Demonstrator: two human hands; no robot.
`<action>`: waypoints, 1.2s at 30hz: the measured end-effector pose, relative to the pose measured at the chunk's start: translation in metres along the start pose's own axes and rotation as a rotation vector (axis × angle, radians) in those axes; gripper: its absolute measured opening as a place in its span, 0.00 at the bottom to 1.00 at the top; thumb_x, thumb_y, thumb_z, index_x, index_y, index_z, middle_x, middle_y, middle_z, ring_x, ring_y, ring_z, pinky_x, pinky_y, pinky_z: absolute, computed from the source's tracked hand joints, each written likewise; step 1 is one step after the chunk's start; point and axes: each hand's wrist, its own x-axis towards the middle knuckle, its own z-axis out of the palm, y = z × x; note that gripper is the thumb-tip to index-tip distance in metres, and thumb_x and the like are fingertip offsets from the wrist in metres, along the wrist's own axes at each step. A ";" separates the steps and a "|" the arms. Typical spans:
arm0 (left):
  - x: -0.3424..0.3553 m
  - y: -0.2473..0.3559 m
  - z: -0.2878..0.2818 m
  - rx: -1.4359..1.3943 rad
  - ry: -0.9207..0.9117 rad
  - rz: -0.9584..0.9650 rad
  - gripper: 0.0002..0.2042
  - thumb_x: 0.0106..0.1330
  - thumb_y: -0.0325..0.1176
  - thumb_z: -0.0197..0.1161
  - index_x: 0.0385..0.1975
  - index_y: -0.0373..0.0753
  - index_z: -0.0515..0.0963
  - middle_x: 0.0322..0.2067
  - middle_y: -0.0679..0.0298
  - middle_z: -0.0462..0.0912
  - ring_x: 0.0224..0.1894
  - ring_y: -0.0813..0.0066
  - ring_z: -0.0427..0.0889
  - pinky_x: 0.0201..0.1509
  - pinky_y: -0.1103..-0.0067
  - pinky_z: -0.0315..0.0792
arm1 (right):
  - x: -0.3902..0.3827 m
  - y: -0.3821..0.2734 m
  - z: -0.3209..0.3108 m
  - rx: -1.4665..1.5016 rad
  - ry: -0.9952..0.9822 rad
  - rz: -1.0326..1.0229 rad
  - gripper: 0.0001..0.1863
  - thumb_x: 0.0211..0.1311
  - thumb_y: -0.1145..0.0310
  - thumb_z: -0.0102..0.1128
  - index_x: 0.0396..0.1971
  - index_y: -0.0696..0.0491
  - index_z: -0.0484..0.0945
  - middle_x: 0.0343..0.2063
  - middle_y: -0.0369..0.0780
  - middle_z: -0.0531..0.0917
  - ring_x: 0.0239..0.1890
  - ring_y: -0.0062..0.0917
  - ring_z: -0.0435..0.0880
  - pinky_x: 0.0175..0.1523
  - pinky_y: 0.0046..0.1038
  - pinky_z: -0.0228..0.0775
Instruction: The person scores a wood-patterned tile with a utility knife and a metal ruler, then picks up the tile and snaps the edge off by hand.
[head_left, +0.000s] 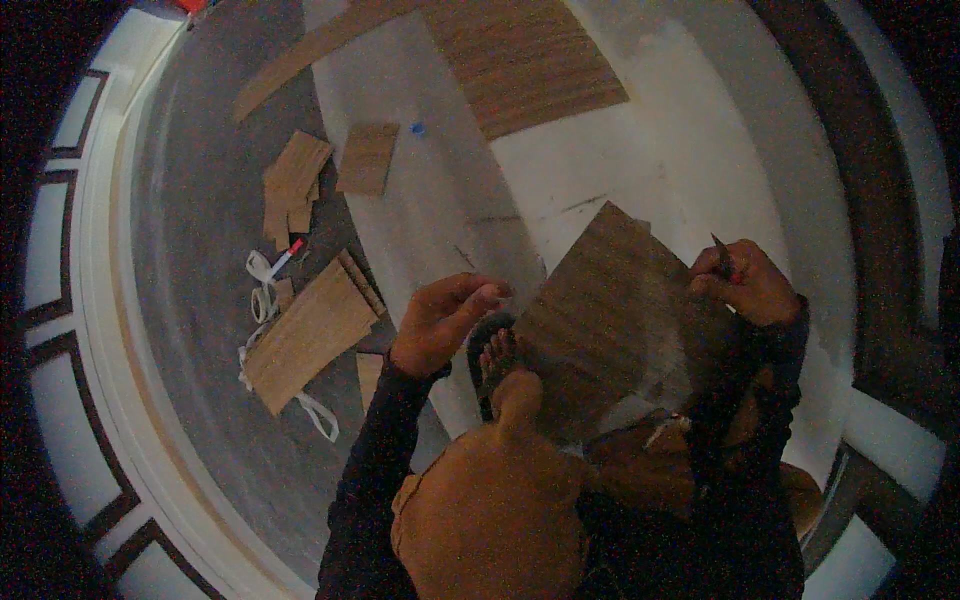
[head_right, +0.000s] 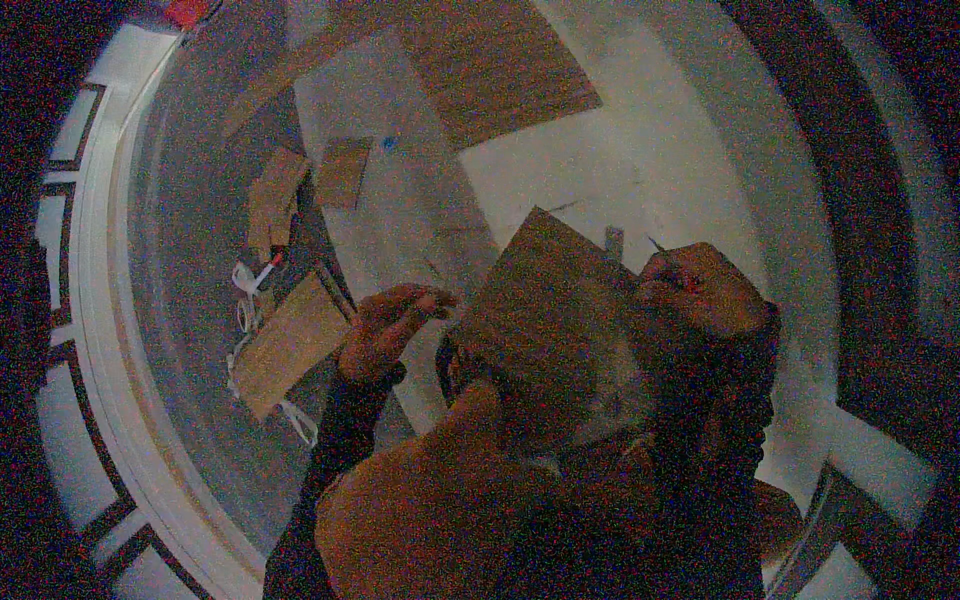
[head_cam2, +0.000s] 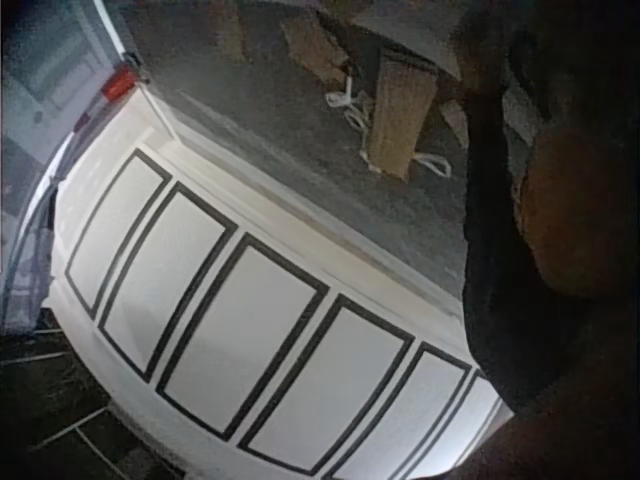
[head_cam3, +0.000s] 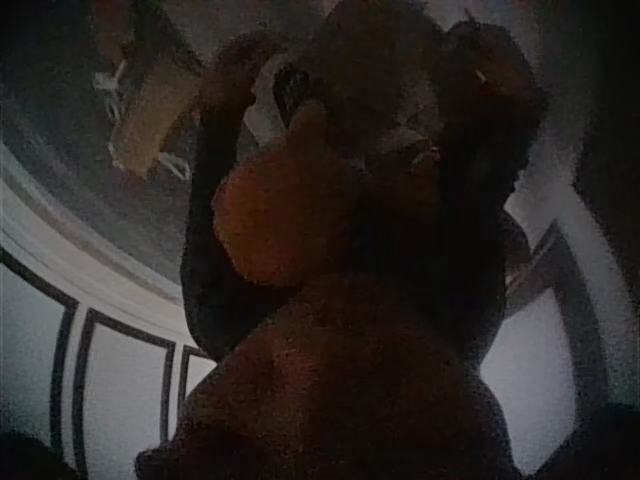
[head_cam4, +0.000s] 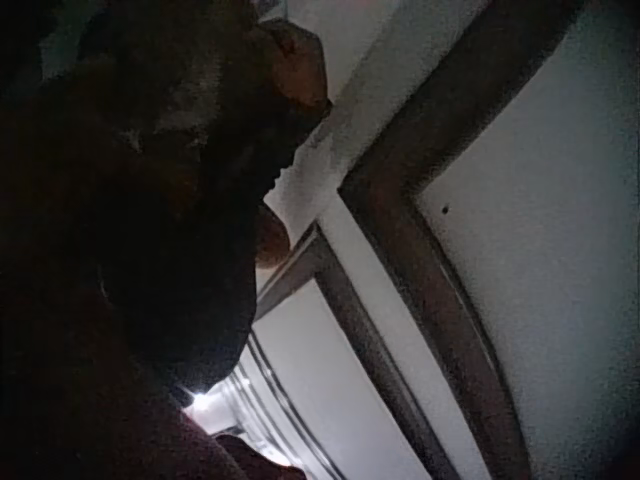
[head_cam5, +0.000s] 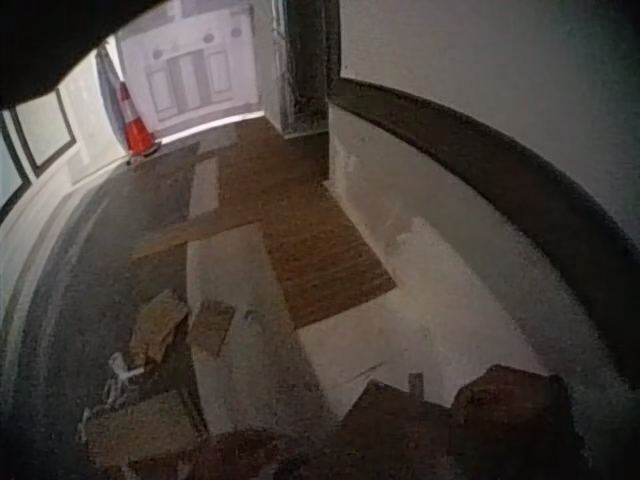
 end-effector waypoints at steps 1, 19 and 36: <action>0.004 0.011 0.004 -0.205 -0.106 -0.129 0.12 0.75 0.36 0.64 0.48 0.34 0.84 0.44 0.62 0.89 0.46 0.77 0.85 0.55 0.76 0.78 | 0.003 0.006 -0.004 -0.049 -0.005 -0.016 0.14 0.65 0.60 0.68 0.34 0.57 0.85 0.29 0.41 0.88 0.33 0.25 0.86 0.43 0.32 0.77; 0.048 0.038 0.046 -1.008 -0.507 -0.424 0.11 0.75 0.38 0.63 0.50 0.38 0.80 0.45 0.66 0.86 0.47 0.75 0.84 0.55 0.74 0.77 | 0.005 0.036 -0.027 0.225 -0.019 0.003 0.10 0.65 0.65 0.70 0.33 0.57 0.84 0.31 0.37 0.87 0.36 0.25 0.85 0.44 0.28 0.75; 0.028 0.057 0.035 -0.805 -0.507 -0.384 0.13 0.69 0.36 0.71 0.48 0.38 0.84 0.39 0.72 0.85 0.38 0.85 0.81 0.41 0.83 0.75 | -0.023 0.036 -0.020 0.275 0.342 -0.074 0.16 0.59 0.56 0.74 0.25 0.51 0.79 0.25 0.33 0.78 0.30 0.21 0.73 0.38 0.29 0.63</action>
